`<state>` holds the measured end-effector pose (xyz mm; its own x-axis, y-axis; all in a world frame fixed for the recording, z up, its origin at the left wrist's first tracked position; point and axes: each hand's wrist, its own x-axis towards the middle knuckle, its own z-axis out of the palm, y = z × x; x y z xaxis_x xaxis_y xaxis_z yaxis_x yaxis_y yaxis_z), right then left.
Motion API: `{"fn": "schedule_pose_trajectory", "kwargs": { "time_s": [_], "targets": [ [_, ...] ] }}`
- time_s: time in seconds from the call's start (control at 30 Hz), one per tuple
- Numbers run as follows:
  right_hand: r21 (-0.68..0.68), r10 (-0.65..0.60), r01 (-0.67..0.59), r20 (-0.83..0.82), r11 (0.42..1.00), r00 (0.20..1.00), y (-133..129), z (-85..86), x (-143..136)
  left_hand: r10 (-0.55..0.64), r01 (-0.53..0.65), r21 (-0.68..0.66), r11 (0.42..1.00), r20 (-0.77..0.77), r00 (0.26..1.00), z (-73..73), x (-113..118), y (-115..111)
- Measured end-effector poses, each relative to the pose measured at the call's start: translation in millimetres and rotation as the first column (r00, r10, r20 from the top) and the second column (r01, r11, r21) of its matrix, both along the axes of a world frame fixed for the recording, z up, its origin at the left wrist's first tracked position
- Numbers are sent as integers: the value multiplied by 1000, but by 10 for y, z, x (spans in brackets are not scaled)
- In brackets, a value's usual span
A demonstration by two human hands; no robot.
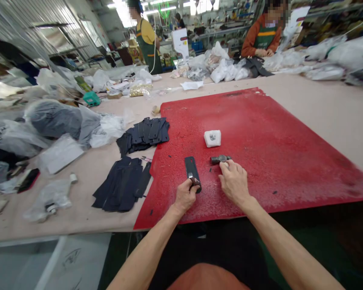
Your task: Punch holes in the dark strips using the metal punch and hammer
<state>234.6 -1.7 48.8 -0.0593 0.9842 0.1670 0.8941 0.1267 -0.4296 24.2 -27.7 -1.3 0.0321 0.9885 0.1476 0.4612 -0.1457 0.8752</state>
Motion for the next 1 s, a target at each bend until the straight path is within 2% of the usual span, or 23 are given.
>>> {"fn": "schedule_pose_trajectory", "kwargs": {
  "time_s": [0.07,0.13,0.23,0.3,0.47,0.5,0.57,0.63,0.7,0.77,0.83,0.9,1.0],
  "targets": [
    [-104,29,-50,-187,993,982,-27,-37,-158,12,-11,-22,1000,45,999,6,-15,19],
    [-240,27,-128,-384,962,923,-53,-97,-314,41,-35,-57,998,112,993,12,-38,51],
    [-352,-35,-175,-516,920,856,-88,-208,-512,111,-81,-123,989,255,961,1,-88,101],
    [-428,-112,-201,-602,881,791,-110,-263,-613,151,-99,-163,982,346,926,-15,-118,114],
    [-592,-371,-276,-737,757,565,-146,-328,-763,194,-86,-238,968,482,854,-8,-111,48],
    [-609,-411,-284,-745,741,525,-151,-336,-772,211,-88,-250,964,523,826,10,-97,33],
    [-626,-468,-303,-758,719,455,-165,-345,-772,274,-122,-273,954,635,722,64,-75,18],
    [-619,-493,-329,-777,714,392,-190,-339,-757,339,-177,-292,940,736,586,132,-84,24],
    [-597,-496,-355,-799,719,339,-225,-319,-741,373,-232,-294,927,778,506,194,-139,38],
    [-575,-490,-375,-817,727,304,-260,-294,-732,387,-280,-276,919,769,509,228,-239,38],
    [-557,-478,-388,-830,735,286,-283,-276,-730,401,-319,-257,912,726,559,227,-370,7],
    [-546,-467,-394,-837,739,284,-289,-269,-736,405,-335,-235,912,644,649,204,-518,-59],
    [-547,-451,-389,-835,742,313,-282,-268,-766,396,-341,-201,918,437,808,169,-740,-210]
  ]
}}
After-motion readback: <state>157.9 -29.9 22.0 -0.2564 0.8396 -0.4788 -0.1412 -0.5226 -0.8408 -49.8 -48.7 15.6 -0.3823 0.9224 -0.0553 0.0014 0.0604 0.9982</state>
